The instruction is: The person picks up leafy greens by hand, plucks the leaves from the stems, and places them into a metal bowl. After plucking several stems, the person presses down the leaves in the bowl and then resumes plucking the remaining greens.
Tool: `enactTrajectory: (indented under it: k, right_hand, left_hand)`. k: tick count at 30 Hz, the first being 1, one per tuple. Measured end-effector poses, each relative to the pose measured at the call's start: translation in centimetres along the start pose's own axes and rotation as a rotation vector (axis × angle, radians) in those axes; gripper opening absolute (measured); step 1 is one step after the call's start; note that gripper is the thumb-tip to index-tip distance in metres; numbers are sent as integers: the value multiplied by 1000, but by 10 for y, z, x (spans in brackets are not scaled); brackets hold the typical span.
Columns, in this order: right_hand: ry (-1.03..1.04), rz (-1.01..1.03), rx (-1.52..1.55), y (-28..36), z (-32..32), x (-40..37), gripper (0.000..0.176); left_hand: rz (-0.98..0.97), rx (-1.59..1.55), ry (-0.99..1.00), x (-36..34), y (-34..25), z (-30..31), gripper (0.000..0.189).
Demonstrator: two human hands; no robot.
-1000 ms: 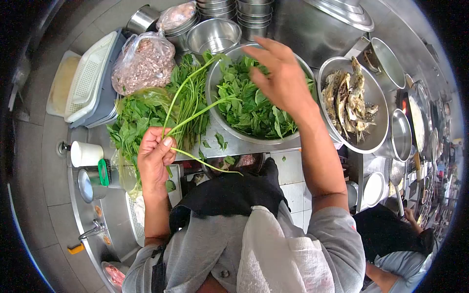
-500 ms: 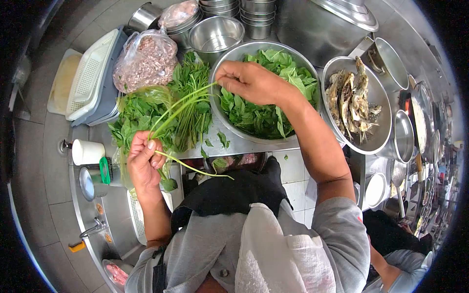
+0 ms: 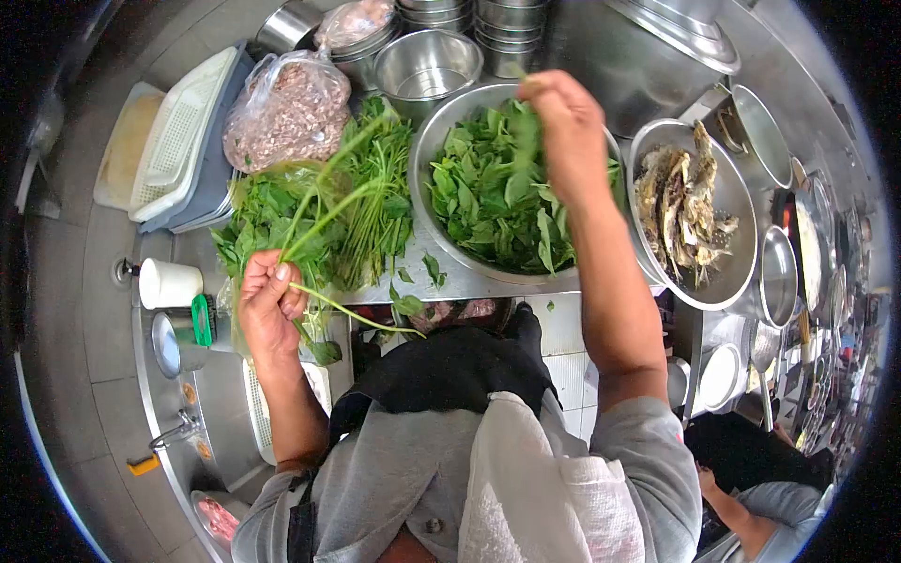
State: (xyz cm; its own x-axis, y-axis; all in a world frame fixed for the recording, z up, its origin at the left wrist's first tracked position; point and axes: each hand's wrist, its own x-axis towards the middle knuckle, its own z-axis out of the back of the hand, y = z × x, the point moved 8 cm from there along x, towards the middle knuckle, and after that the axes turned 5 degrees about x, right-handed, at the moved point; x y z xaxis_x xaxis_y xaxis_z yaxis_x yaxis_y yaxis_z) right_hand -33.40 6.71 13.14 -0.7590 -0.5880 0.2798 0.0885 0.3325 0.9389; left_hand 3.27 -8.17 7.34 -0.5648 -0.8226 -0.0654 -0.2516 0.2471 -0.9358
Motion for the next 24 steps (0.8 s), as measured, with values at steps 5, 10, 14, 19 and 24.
enactTrajectory:
  k: [5, 10, 14, 19, 24]
  right_hand:
    - [2, 248, -572, -8, 32, 8, 17]
    - [72, 446, -996, -1, 7, -10, 26]
    - [111, 558, -1092, 11, -23, -35, 28]
    - [363, 519, -797, 17, -100, -81, 28]
    - [802, 480, -688, -37, -185, -137, 27]
  left_hand:
    - [-152, -92, -320, 42, 17, 17, 18]
    - [-317, 813, -305, 94, 113, 17, 21]
    - [-529, 1335, -223, 73, 93, -18, 32]
    - [-503, 1231, -320, 43, 31, 29, 21]
    - [-137, 1444, -799, 0, 19, 214, 23]
